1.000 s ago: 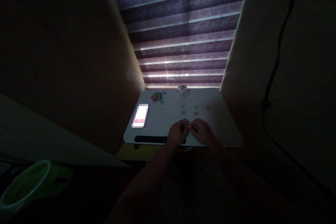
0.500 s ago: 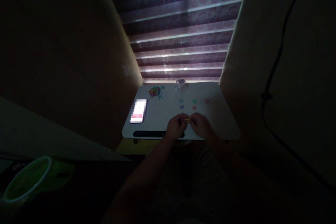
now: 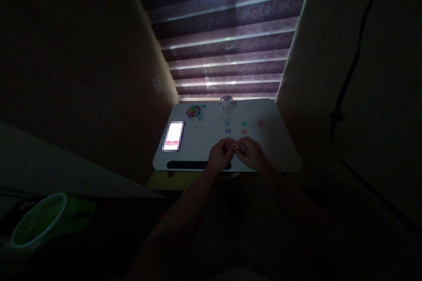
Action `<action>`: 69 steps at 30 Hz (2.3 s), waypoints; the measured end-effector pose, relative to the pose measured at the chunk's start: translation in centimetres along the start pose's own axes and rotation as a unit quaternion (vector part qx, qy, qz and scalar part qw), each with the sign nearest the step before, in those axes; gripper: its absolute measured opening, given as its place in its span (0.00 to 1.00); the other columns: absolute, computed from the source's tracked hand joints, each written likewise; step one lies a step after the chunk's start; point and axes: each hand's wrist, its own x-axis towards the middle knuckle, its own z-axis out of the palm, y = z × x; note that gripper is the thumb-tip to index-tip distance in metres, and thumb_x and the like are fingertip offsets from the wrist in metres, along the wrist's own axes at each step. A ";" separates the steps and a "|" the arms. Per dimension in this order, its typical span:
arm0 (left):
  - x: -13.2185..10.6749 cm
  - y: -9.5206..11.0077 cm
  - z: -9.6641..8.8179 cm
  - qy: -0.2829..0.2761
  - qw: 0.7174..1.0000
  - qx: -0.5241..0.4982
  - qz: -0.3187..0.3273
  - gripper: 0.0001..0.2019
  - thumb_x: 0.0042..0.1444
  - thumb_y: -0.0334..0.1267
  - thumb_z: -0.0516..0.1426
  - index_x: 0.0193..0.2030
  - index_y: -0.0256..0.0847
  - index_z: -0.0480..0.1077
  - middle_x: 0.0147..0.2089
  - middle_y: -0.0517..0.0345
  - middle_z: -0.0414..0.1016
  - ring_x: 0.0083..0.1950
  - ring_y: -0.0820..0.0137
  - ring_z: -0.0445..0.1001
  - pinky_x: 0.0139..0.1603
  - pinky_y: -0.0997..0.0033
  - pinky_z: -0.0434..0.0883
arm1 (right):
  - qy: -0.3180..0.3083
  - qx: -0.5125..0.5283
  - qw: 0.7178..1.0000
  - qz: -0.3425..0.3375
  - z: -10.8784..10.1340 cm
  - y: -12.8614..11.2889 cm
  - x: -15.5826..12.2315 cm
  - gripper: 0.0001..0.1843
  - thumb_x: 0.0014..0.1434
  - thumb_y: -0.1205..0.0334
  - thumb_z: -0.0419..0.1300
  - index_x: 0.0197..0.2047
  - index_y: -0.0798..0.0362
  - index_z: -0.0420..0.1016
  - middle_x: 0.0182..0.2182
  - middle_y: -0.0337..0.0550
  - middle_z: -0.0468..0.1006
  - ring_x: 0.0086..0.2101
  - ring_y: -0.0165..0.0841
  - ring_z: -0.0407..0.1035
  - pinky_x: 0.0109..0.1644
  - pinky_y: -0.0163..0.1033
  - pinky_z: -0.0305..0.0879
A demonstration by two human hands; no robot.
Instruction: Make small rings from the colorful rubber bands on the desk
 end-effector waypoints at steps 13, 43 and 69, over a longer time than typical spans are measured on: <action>0.1 -0.6 0.1 -0.012 1.000 -0.010 0.010 0.08 0.59 0.39 0.57 0.41 0.40 0.73 0.34 0.60 0.77 0.34 0.73 0.73 0.37 0.74 0.68 | -0.004 -0.050 0.999 -0.023 -0.1 0.2 0.2 0.04 0.58 0.62 0.60 0.34 0.52 0.75 0.28 0.43 0.76 0.30 0.34 0.68 0.35 0.37 0.62; -0.1 -0.5 0.2 -0.004 1.000 -0.016 0.020 0.10 0.59 0.45 0.58 0.39 0.40 0.72 0.31 0.61 0.75 0.31 0.74 0.71 0.33 0.76 0.66 | -0.005 -0.067 0.997 -0.043 -0.4 -0.3 0.2 0.04 0.57 0.66 0.58 0.33 0.52 0.74 0.28 0.43 0.76 0.30 0.34 0.67 0.35 0.37 0.61; -0.3 -0.1 0.0 -0.045 0.996 0.051 0.049 0.10 0.59 0.44 0.57 0.42 0.42 0.71 0.34 0.60 0.76 0.32 0.72 0.71 0.34 0.75 0.66 | -0.006 -0.081 0.996 -0.032 -0.2 0.1 0.2 0.03 0.55 0.65 0.59 0.29 0.51 0.70 0.26 0.40 0.72 0.29 0.33 0.65 0.34 0.37 0.58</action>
